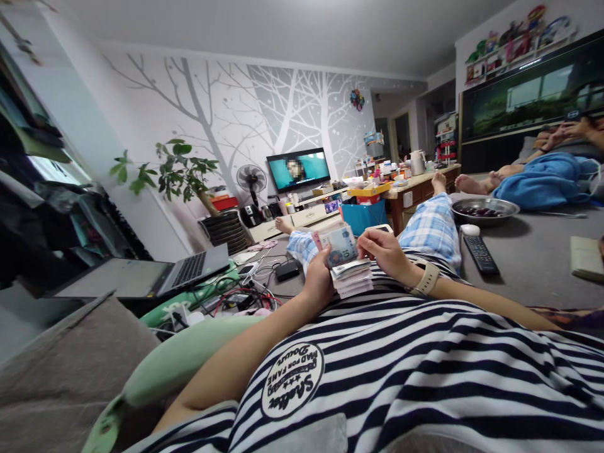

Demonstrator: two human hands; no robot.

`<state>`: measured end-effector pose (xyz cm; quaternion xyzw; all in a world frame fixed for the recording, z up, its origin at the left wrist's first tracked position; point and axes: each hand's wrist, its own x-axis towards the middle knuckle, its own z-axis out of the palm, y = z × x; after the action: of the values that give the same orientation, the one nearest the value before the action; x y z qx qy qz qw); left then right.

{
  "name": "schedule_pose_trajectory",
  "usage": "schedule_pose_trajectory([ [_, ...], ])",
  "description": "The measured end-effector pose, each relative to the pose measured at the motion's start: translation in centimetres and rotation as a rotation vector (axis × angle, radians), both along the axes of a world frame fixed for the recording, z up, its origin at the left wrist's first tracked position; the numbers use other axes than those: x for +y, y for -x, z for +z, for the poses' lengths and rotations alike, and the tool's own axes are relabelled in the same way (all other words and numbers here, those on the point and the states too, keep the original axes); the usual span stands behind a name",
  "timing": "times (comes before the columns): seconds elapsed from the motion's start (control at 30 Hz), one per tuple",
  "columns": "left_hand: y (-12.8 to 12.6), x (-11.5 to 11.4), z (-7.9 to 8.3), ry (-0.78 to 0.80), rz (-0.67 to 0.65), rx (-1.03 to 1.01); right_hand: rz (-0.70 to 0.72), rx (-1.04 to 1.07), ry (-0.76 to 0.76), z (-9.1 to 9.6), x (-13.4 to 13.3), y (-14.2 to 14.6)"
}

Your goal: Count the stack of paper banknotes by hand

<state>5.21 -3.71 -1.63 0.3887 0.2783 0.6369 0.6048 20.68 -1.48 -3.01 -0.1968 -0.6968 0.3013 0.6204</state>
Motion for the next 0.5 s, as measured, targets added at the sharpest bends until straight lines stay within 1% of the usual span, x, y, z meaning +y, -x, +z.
schedule_pose_trajectory([
  [0.1,0.2,0.1,-0.3,-0.007,0.015,0.007,-0.062,0.006,0.02,-0.1,0.4,0.0],
  [0.23,0.5,0.0,-0.6,-0.042,-0.004,0.024,-0.134,0.003,0.067,-0.3,1.0,0.0],
  [0.33,0.5,-0.1,-0.5,-0.06,0.015,0.048,-0.149,-0.026,0.068,-0.4,1.1,0.0],
  [0.5,0.4,-0.2,-0.6,-0.037,0.058,0.067,-0.173,-0.061,0.04,-0.4,1.2,-0.1],
])
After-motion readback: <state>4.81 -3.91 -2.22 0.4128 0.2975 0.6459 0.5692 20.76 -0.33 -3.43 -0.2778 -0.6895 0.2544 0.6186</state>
